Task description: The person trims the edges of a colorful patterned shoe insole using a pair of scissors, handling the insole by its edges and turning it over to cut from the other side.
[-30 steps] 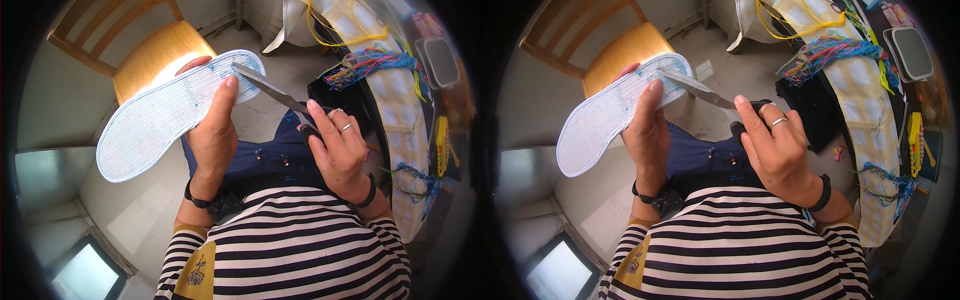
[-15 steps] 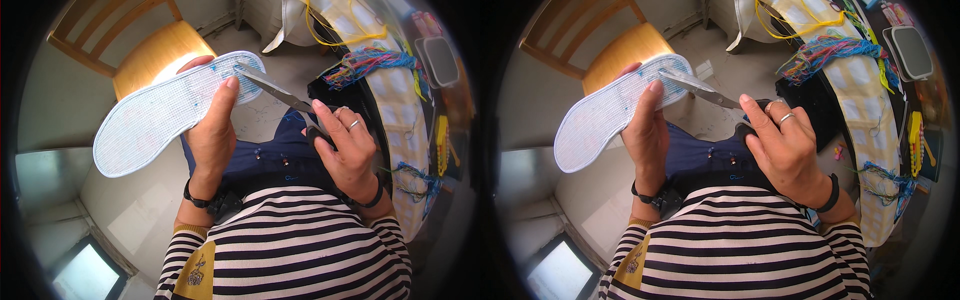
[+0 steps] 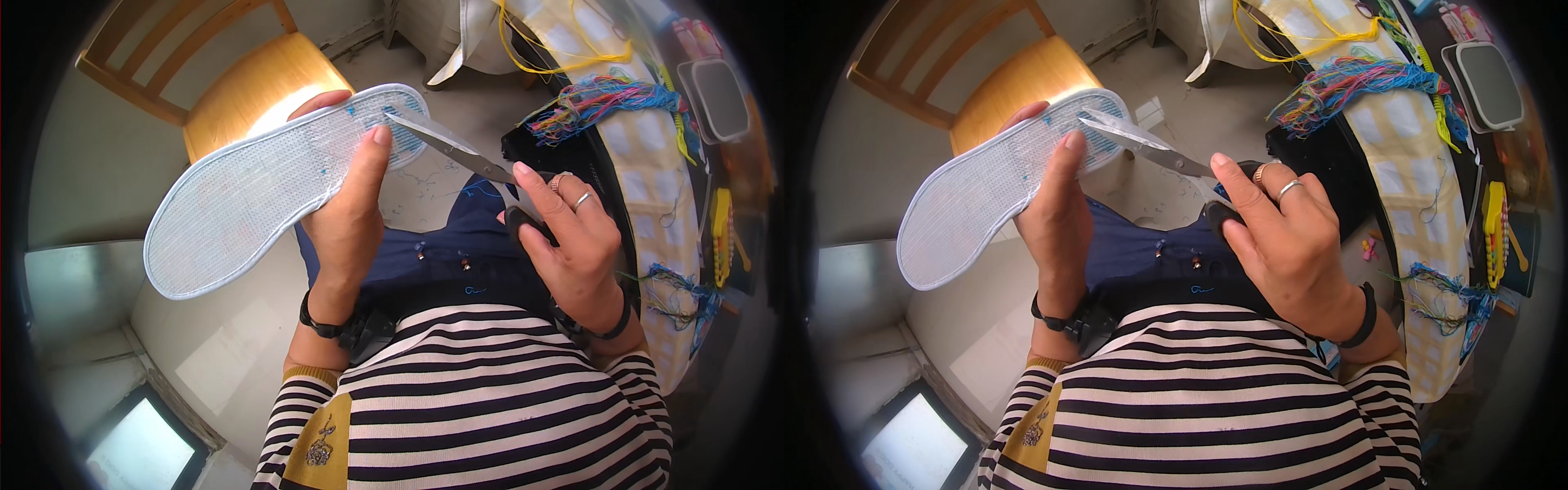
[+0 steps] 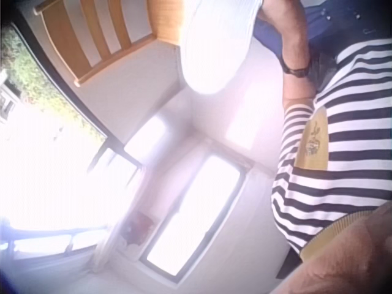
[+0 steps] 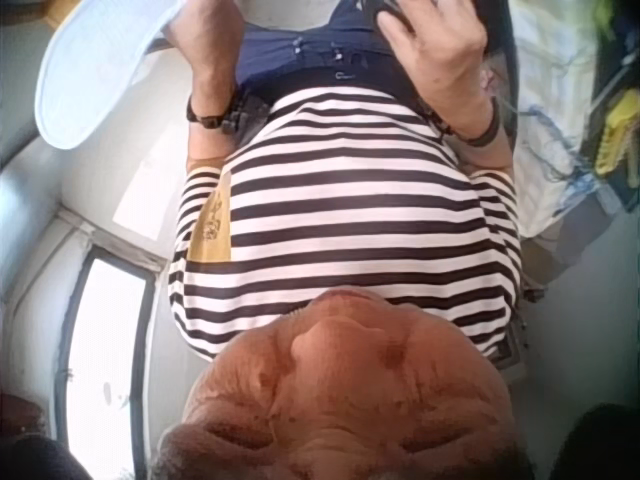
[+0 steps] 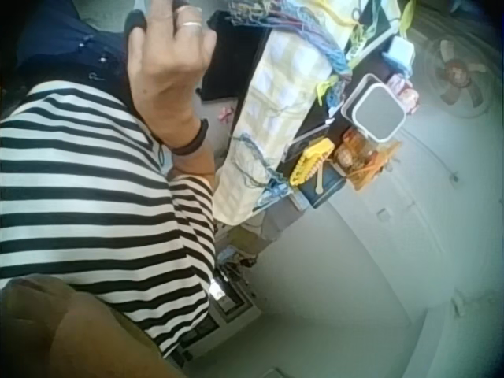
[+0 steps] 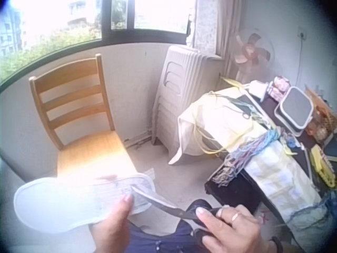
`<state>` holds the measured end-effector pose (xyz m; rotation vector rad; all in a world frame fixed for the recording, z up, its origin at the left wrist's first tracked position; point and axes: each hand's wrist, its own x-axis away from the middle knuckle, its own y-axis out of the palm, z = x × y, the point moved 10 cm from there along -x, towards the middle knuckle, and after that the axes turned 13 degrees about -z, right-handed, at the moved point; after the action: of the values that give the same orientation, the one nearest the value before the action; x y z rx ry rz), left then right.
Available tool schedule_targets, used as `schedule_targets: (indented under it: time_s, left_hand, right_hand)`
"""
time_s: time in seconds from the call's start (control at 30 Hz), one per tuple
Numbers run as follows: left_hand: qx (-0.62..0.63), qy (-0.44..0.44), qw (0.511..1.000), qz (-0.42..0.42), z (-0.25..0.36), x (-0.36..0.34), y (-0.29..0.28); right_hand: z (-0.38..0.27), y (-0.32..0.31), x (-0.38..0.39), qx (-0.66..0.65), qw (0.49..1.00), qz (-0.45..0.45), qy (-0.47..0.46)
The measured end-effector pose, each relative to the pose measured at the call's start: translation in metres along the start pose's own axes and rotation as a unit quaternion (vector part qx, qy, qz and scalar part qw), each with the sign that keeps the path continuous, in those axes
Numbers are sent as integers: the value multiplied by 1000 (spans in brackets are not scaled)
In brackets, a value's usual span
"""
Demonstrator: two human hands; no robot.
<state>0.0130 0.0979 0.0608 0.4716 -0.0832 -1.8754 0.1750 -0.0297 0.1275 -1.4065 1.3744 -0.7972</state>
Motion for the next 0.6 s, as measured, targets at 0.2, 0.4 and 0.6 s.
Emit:
schedule_targets:
  time_s: [0.2,0.4,0.6]
  left_hand:
    - [62,-14,998,1,-1,0,1]
    - [89,-24,996,-1,-2,1,3]
    - [70,-17,997,-4,-4,1,2]
  right_hand:
    - [-2,-3,0,-7,1000,19,-5]
    - [-4,-3,-1,8,1000,11,-8]
    - [-5,-3,-1,29,1000,2,-8]
